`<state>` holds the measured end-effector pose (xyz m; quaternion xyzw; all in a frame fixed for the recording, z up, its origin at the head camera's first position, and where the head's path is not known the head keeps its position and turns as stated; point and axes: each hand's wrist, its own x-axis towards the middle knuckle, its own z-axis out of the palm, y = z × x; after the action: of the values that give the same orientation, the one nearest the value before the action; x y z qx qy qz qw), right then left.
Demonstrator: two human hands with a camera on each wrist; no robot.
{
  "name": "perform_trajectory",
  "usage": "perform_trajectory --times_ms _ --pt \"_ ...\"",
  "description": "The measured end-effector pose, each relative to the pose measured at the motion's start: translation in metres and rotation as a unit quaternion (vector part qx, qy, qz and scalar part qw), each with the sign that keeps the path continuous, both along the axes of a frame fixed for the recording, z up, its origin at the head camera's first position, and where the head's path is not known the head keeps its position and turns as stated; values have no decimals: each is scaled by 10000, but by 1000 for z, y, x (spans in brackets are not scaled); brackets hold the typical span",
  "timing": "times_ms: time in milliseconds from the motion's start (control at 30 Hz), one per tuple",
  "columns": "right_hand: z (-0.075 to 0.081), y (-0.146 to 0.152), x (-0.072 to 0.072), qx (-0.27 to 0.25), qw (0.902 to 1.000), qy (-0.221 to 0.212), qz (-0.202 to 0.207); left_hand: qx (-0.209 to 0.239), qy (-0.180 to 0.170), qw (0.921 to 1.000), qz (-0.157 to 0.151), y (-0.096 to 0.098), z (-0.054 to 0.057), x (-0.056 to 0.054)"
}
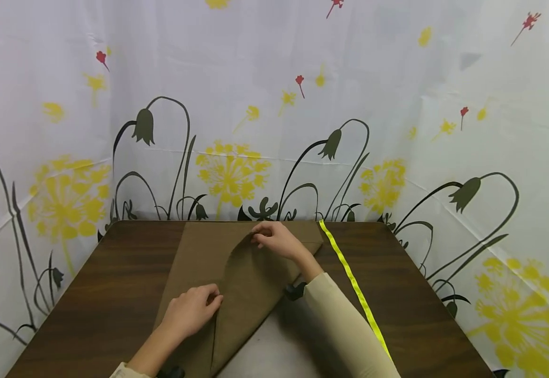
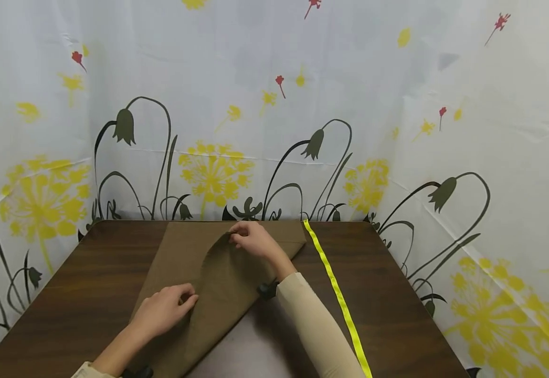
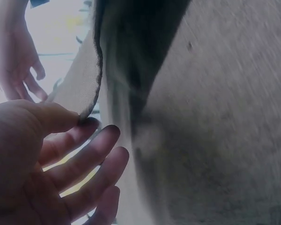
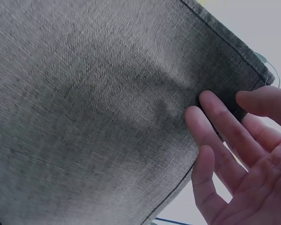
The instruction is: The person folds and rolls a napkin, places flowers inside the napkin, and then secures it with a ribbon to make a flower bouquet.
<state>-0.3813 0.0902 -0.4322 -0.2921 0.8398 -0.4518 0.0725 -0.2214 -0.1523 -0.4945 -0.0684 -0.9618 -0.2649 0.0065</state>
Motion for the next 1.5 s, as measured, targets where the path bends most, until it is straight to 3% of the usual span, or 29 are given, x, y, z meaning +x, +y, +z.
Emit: perform_trajectory --times_ms 333,667,900,1267,1500 --pt "-21 -25 -4 -116 9999 -112 20 305 -332 9987 234 -25 -8 -11" --pt "-31 -41 -10 -313 9994 -102 -96 309 -339 9981 419 -37 -10 -16" --pt "-31 -54 -11 -455 9987 -162 -146 221 -268 9975 618 -50 -11 -24" --pt "-25 -79 -19 -611 9977 -123 -256 287 -171 9957 863 -70 -3 -34" --pt "-25 -95 -22 -663 9968 -383 -236 337 -259 9940 1005 -82 -4 -40"
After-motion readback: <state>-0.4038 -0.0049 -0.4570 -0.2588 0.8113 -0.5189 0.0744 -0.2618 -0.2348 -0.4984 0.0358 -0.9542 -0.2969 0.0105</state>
